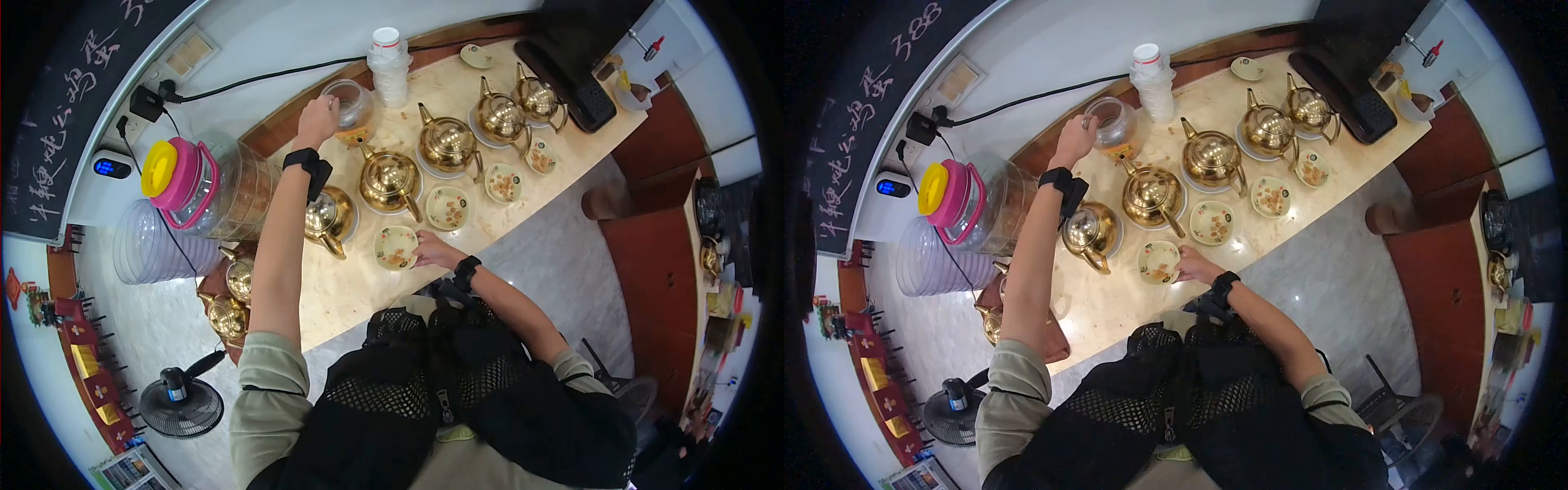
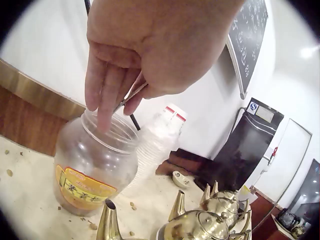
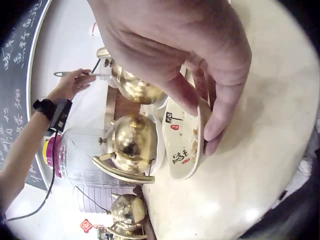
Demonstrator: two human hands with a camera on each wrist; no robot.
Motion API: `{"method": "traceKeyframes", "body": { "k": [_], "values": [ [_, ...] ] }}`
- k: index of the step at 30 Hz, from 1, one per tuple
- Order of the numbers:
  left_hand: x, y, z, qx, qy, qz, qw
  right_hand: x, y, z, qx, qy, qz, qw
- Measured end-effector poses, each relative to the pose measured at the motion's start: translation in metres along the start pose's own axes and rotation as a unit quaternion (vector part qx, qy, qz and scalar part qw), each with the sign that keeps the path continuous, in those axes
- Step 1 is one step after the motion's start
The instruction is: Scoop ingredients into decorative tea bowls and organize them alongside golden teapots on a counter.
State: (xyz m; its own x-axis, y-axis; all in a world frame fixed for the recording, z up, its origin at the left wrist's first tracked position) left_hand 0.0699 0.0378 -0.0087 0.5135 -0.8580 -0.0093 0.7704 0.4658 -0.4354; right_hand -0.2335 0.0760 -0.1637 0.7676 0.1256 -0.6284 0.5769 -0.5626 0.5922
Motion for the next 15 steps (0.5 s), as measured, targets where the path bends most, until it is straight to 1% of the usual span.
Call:
{"method": "traceKeyframes", "body": {
  "k": [4,6,8,10,13,15],
  "values": [
    [-0.001,0.0,0.0,0.002,-0.011,0.014,1.0,0.003,0.0,0.0,0.016,-0.025,0.004,1.0],
    [-0.001,0.0,-0.001,-0.02,-0.014,-0.002,1.0,0.005,0.001,-0.001,0.011,-0.019,0.007,1.0],
    [-0.001,0.001,-0.001,-0.021,-0.014,0.0,1.0,0.01,-0.004,0.003,0.007,-0.017,0.011,1.0],
    [-0.002,-0.001,0.0,-0.023,-0.014,0.001,1.0,0.018,-0.008,0.007,-0.012,0.001,0.036,0.999],
    [-0.001,0.001,0.0,-0.023,-0.008,0.01,1.0,0.013,-0.007,0.004,-0.005,-0.004,0.018,1.0],
    [0.0,-0.001,0.0,-0.011,0.001,-0.009,1.0,0.016,-0.009,0.006,-0.005,0.009,0.025,1.0]
  ]
}}
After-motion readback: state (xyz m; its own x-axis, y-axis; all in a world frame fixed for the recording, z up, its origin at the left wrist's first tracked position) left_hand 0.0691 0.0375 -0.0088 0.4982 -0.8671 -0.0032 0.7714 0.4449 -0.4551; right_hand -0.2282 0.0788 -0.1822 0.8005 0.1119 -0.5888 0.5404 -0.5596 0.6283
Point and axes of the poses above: each hand's wrist, its own x-axis towards the middle knuckle, its own z-axis out of the back of the hand, y = z × x, the point moved 4 cm from there along x, towards the middle knuckle, and after that the axes turned 14 degrees about y, right-handed, at the moved point
